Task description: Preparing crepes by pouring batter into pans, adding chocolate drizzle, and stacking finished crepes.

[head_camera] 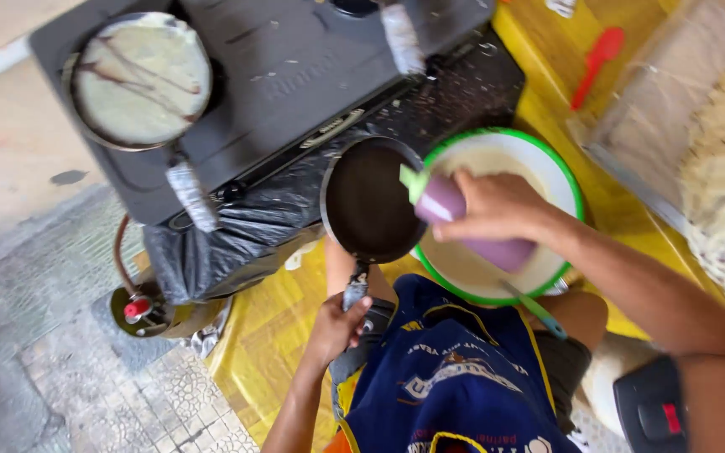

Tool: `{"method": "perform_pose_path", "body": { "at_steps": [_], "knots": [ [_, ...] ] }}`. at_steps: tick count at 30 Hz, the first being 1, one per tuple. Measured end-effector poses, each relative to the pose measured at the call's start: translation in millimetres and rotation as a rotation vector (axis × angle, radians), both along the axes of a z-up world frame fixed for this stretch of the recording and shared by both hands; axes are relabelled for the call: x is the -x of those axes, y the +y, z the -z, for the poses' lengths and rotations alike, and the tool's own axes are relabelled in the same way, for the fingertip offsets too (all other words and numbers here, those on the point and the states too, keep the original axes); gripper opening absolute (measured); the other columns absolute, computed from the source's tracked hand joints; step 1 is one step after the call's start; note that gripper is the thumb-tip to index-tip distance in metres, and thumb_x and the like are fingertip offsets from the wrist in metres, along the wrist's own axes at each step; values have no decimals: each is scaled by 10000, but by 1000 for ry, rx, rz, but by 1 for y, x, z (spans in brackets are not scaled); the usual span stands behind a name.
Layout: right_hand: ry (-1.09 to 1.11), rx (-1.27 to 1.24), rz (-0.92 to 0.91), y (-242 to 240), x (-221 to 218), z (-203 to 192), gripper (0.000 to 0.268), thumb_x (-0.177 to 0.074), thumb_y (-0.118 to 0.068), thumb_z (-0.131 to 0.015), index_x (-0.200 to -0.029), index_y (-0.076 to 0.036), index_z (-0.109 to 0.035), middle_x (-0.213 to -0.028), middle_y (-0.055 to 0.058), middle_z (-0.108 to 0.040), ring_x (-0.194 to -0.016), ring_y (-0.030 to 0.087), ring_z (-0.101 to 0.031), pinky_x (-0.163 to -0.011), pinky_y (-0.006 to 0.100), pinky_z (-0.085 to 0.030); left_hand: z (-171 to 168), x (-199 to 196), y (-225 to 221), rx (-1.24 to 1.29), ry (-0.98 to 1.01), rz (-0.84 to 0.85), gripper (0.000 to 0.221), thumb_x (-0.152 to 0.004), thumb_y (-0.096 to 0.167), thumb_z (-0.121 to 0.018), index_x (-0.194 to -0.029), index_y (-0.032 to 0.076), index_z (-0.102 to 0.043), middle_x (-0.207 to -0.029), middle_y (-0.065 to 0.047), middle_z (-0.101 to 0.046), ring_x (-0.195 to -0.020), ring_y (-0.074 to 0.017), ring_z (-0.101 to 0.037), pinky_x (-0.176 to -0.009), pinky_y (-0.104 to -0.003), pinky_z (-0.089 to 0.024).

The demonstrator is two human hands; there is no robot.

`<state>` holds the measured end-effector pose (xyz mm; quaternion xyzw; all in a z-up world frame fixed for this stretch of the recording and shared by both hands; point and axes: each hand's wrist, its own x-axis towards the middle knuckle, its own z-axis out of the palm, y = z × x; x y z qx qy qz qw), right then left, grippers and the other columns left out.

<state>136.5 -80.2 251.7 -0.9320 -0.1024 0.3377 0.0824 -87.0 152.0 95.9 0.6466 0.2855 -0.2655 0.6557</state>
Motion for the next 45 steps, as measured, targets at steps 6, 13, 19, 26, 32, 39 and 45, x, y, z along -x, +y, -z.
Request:
{"method": "perform_pose_path", "body": {
  "at_steps": [6,13,19,26,32,39,45],
  "knots": [
    [-37,356,-281,-102,35,42,797,-621,-751,-714,-1160,-167,-660,-924,109,-783,-963,363,-766,-856,499,-550,43,-17,-78,198,25,282,362,-972,319,-704,-853,-15,-629,-525,-141,-611,-367,-203,-605,-335,-300,-514],
    [154,412,-205,-160,87,13,863,-679,-691,-722,-1313,-111,-643,-970,130,-789,-1007,352,-758,-861,443,-550,29,-31,-120,245,22,383,387,-948,346,-753,-856,-9,-630,-530,-138,-616,-354,-187,-589,-329,-270,-519],
    [203,389,50,-159,84,-47,767,-742,-647,-724,-1254,-77,-673,-1194,219,-764,-1205,424,-693,-1024,507,-524,17,-33,-120,287,-2,385,378,-962,332,-749,-846,-7,-628,-520,-130,-601,-355,-183,-582,-333,-272,-516],
    [-42,227,284,-152,48,-24,727,-730,-718,-655,-1313,-286,-625,-1128,50,-763,-919,275,-764,-755,376,-565,-25,-34,-67,227,-62,375,375,-993,400,-673,-807,113,-520,-579,-16,-550,-378,-88,-465,-409,-231,-372],
    [-350,-782,433,-25,-14,93,867,-612,-369,-926,-1364,-178,-539,-1246,47,-721,-1100,196,-687,-950,352,-518,-18,5,20,-287,-222,-286,202,-834,200,-789,-911,18,-745,-588,-91,-655,-480,-150,-580,-437,-311,-538],
    [-399,-1032,361,143,-40,177,822,-622,-251,-945,-1335,-184,-541,-1317,53,-696,-1188,248,-684,-959,348,-534,-63,47,62,-502,-500,-606,296,-881,321,-711,-1043,75,-682,-525,-54,-603,-413,-91,-502,-413,-253,-370],
    [-442,-1011,146,109,-39,201,1214,-670,-350,-965,-1580,13,-250,-1620,245,-355,-1499,373,-372,-1226,437,-330,-35,46,40,-312,-503,-510,266,-883,201,-707,-1062,6,-713,-634,-92,-673,-456,-149,-607,-385,-283,-517]
  ]
}}
